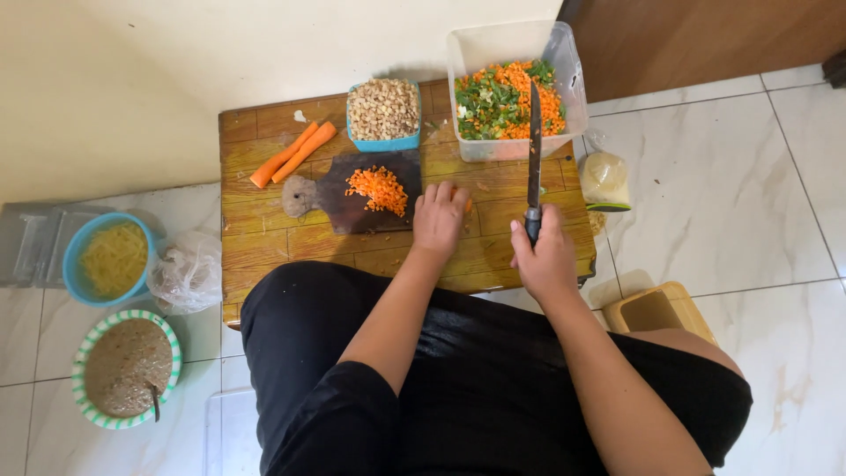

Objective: Chopping carrots into small pieces on a wooden cutting board using a knife.

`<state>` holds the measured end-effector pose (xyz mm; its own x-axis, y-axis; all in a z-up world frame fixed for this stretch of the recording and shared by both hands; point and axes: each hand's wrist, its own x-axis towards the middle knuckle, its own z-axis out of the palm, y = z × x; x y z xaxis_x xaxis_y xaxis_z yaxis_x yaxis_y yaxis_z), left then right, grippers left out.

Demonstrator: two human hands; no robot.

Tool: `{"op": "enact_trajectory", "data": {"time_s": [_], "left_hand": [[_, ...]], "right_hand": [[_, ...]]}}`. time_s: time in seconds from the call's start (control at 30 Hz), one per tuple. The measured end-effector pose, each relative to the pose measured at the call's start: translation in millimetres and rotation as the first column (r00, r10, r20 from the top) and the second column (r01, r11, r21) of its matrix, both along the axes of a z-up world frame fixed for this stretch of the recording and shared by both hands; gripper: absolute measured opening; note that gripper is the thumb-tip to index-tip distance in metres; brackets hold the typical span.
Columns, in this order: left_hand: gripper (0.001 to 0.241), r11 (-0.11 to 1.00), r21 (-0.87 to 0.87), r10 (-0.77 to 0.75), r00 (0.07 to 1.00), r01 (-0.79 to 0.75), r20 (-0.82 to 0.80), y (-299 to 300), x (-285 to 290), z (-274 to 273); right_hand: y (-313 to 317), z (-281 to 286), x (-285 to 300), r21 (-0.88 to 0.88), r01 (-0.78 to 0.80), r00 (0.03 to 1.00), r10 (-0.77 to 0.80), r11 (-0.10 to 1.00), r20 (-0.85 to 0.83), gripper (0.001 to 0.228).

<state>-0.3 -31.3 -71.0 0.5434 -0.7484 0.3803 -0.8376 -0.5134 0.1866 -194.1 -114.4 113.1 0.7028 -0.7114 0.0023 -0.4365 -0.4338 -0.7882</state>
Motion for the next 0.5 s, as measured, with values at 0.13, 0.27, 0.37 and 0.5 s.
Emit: {"op": "enact_trajectory", "data": {"time_s": [0.13, 0.27, 0.37, 0.5], "left_hand": [[0.031, 0.992, -0.105, 0.062, 0.996, -0.068, -0.058, 19, 2, 43], [0.042, 0.869, -0.394, 0.294, 0.953, -0.299, -0.075, 47, 40, 64], [0.043, 0.727, -0.452, 0.569, 0.822, -0.517, -0.027, 74, 80, 47], [0.041, 0.579, -0.334, 0.749, 0.647, -0.744, -0.143, 127, 127, 2]], "right_hand": [[3, 5, 8, -0.003, -0.007, 1.000, 0.007, 1.000, -0.015, 0.025], [10, 10, 16, 0.030, -0.045, 0.998, 0.046, 0.999, -0.041, 0.025], [14, 14, 22, 0.034, -0.068, 0.995, 0.070, 0.997, -0.078, 0.025], [20, 9, 28, 0.055, -0.083, 0.990, 0.089, 0.995, -0.112, 0.026]]}}
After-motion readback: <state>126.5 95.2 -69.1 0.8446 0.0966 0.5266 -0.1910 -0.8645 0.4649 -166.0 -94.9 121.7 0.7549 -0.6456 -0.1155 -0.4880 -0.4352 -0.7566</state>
